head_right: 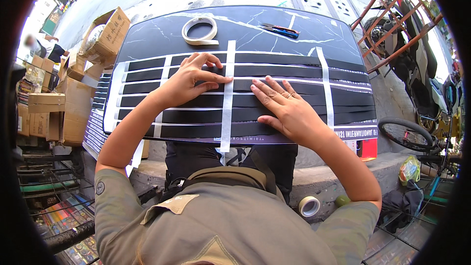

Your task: The person applies strips of white tape to a large black rectangular panel resting on a table. They smooth the tape down with their hands and peel off the backing from the tape roll. The person then flips the panel over to reveal printed text on the other side.

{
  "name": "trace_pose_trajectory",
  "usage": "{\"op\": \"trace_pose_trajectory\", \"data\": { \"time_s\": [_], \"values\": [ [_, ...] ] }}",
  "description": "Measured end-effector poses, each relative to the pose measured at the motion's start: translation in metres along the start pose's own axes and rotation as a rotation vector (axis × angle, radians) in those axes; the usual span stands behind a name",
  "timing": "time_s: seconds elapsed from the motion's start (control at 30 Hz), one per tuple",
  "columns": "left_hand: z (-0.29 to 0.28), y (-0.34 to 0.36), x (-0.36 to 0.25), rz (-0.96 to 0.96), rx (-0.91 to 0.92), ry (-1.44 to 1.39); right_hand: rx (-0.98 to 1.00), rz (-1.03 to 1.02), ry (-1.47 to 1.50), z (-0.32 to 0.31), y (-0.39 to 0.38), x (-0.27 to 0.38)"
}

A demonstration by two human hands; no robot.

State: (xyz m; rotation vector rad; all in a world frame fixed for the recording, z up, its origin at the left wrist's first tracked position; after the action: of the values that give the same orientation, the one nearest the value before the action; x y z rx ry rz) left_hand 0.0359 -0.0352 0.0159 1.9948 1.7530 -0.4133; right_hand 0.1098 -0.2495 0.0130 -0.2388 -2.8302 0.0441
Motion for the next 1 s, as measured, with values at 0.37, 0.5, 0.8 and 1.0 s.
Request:
{"op": "trace_pose_trajectory", "data": {
  "time_s": [0.37, 0.5, 0.8, 1.0],
  "values": [
    [0.003, -0.008, -0.015, 0.038, 0.060, -0.039, 0.023, -0.006, 0.069, 0.007, -0.012, 0.016],
    [0.000, -0.015, -0.021, 0.085, 0.073, 0.011, 0.024, 0.010, 0.055, 0.009, -0.014, 0.018],
    [0.002, -0.014, -0.017, 0.035, 0.095, -0.033, -0.003, -0.017, 0.004, 0.008, -0.014, 0.019],
    [0.002, -0.020, -0.025, 0.148, 0.047, 0.050, 0.001, -0.012, -0.001, 0.009, -0.015, 0.019]
  ]
}}
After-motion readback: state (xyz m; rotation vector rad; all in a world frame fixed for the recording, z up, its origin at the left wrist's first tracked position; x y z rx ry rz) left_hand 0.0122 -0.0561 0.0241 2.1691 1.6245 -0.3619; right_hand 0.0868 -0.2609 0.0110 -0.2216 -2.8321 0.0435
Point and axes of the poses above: each hand's wrist, its own y-axis towards the middle knuckle, its own z-axis out of the palm, x = y × z, the point moved 7 cm from there along y, towards the middle knuckle, and after that the axes turned 2 degrees about -z, right-handed, at the moved point
